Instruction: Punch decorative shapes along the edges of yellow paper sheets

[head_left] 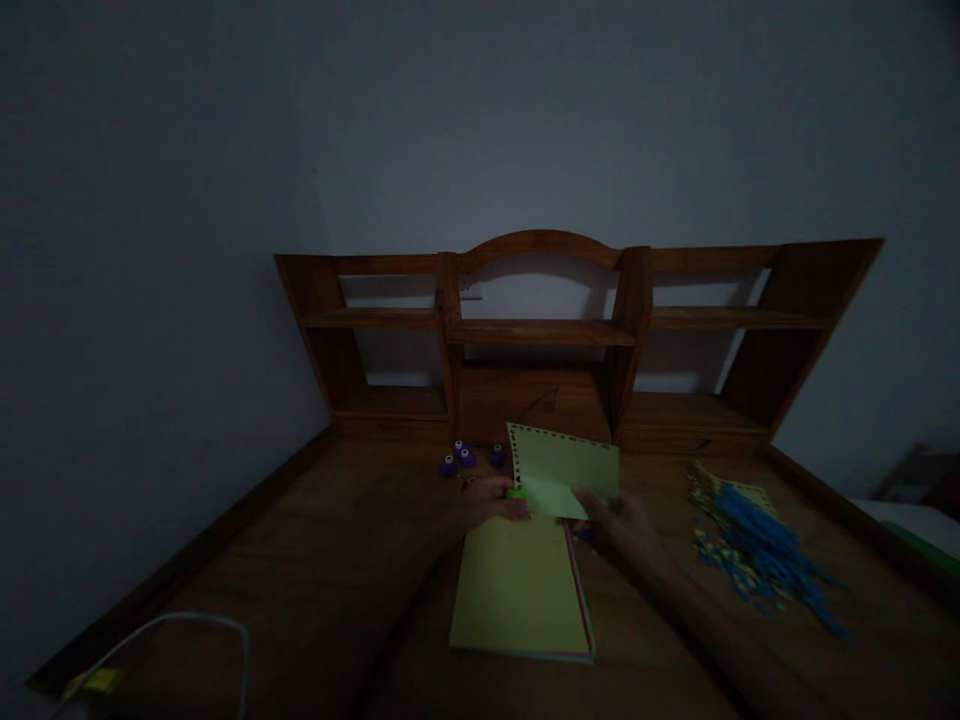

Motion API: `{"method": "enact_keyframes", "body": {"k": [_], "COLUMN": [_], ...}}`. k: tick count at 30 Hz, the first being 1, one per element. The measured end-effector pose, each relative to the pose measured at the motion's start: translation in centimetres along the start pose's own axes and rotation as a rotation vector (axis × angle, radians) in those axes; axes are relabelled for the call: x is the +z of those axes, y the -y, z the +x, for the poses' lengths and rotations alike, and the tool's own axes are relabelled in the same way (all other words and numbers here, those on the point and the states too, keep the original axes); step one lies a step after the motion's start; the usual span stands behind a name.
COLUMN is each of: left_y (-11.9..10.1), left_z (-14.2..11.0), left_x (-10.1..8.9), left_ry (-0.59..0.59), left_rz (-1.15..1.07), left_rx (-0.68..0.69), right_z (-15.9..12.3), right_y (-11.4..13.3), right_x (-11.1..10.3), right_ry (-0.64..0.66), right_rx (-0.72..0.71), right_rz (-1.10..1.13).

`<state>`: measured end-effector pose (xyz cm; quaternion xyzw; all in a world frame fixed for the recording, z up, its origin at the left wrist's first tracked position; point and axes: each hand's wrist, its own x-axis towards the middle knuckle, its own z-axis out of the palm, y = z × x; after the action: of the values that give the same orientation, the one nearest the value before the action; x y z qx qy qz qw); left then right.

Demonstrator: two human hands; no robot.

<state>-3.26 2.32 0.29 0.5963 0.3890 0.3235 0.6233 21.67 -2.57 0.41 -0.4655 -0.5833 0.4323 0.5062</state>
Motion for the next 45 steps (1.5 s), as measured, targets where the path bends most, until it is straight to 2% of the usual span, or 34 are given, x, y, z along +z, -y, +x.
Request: {"method": "enact_keyframes", "body": {"k": [4, 9, 15, 19, 29, 34, 37, 41, 45], "left_y": [0.4, 0.3, -0.2, -0.3, 0.3, 0.5, 0.7, 0.9, 0.7], "left_z": [0.2, 0.1, 0.0, -0.1, 0.3, 0.6, 0.7, 0.9, 0.9], "left_x": [0.0, 0.3, 0.9, 1.0, -0.4, -1.0, -1.1, -1.2, -1.1], "left_ry": [0.002, 0.032, -0.024, -0.019, 0.034, -0.005, -0.01, -0.078, -0.12], "left_rz": [-0.028, -0.083, -0.116, -0.119, -0.107, -0.038, -0.103, -0.226, -0.359], "left_rx": [-0.005, 0.033, 0.02, -0.009, -0.062, -0.001, 0.031, 0.042, 0.037], "right_z": [0.0, 0.1, 0.1, 0.1, 0.0, 0.2, 0.3, 0.3, 0.4], "right_y": [0.0, -0.1, 0.0, -0.1, 0.5, 0.2, 0.0, -0.4, -0.8], "right_x": [-0.2, -0.3, -0.3, -0.3, 0.0, -0.4, -0.5, -0.3, -0.3], "right_ry": [0.009, 0.011, 0.02, 0.002, 0.01, 0.03, 0.018, -0.075, -0.081], "right_rx": [-0.03, 0.016, 0.001, 0.004, 0.033, 0.046, 0.055, 0.075, 0.069], "right_rz": [-0.019, -0.014, -0.03, -0.039, -0.029, 0.008, 0.031, 0.083, 0.112]}}
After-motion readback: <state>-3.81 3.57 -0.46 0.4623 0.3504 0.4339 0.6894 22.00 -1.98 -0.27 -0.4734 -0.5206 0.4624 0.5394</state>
